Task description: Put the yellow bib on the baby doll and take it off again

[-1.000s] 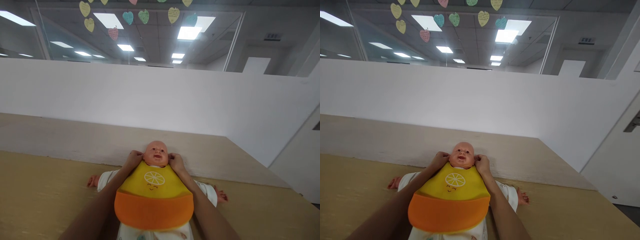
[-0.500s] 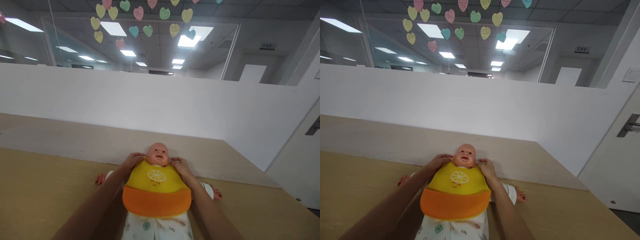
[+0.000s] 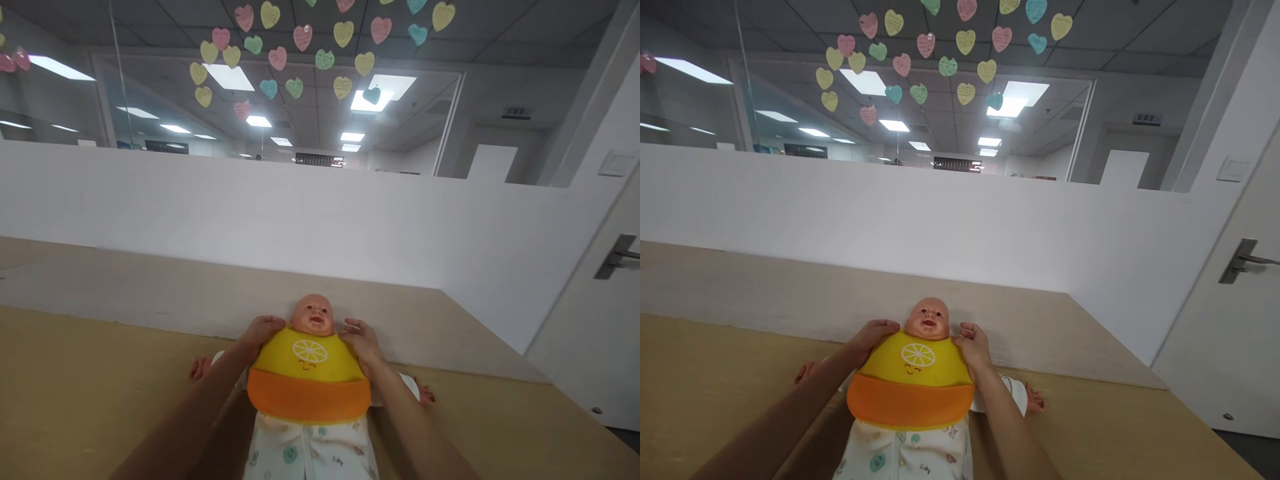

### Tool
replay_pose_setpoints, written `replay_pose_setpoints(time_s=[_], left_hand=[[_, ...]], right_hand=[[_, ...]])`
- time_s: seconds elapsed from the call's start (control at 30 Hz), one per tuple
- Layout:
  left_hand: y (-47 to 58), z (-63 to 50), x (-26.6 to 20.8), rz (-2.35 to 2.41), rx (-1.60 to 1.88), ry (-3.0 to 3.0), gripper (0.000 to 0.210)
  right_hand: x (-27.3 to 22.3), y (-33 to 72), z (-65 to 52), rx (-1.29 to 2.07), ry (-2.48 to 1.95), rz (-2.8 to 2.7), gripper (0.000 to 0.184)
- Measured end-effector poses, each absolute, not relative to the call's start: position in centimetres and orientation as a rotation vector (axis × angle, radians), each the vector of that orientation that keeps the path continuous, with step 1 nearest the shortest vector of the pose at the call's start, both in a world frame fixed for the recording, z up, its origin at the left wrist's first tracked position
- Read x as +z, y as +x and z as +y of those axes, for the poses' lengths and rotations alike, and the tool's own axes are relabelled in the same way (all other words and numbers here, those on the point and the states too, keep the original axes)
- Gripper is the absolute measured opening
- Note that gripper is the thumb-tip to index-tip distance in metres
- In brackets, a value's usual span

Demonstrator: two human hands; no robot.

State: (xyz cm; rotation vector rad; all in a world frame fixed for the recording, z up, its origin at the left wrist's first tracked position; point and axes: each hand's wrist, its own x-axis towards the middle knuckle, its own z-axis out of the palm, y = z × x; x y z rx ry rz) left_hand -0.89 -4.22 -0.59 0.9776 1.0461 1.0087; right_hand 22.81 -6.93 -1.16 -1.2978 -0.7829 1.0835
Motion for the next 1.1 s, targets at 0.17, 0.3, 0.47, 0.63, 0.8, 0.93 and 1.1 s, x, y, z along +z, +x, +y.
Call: replay_pose_setpoints(time_s=[0.17, 0.3, 0.47, 0.63, 0.8, 0.93, 1.1], left_hand=[[-0.5, -4.4, -0.7, 1.038, 1.029, 0.940, 0.019], [-0.4, -4.5, -0.8, 1.078, 1.088, 0.946, 0.020], [-0.2, -4.4, -0.9, 1.083, 1.090, 1.027, 0.034], [0.2, -3.9, -0.7, 1.058, 1.021, 1.090, 0.029], [0.5, -3.4, -0.9, 1.112, 1.024, 1.110, 0.020], [0.1, -3.8, -1.1, 1.125, 1.090, 1.051, 0.025], [-1.3, -4.7, -0.6, 1.128, 1.100, 1.023, 0.051]], right_hand=[[-2.0, 23.1, -6.1, 1.044, -1.327, -0.805, 0.045], [-2.4, 23.5, -5.7, 1.023, -1.326, -0.851, 0.037], [-2.1, 22.9, -5.8, 1.164, -1.233, -0.909, 0.033], [-1.5, 22.2, -5.8, 1.265, -1.175, -1.016, 0.030], [-1.4, 22.3, -4.9, 1.236, -1.162, -0.995, 0.029], [-1.9, 22.4, -4.9, 1.190, -1.218, -0.972, 0.031], [-2.4, 23.3, -6.1, 1.122, -1.327, -0.929, 0.035]])
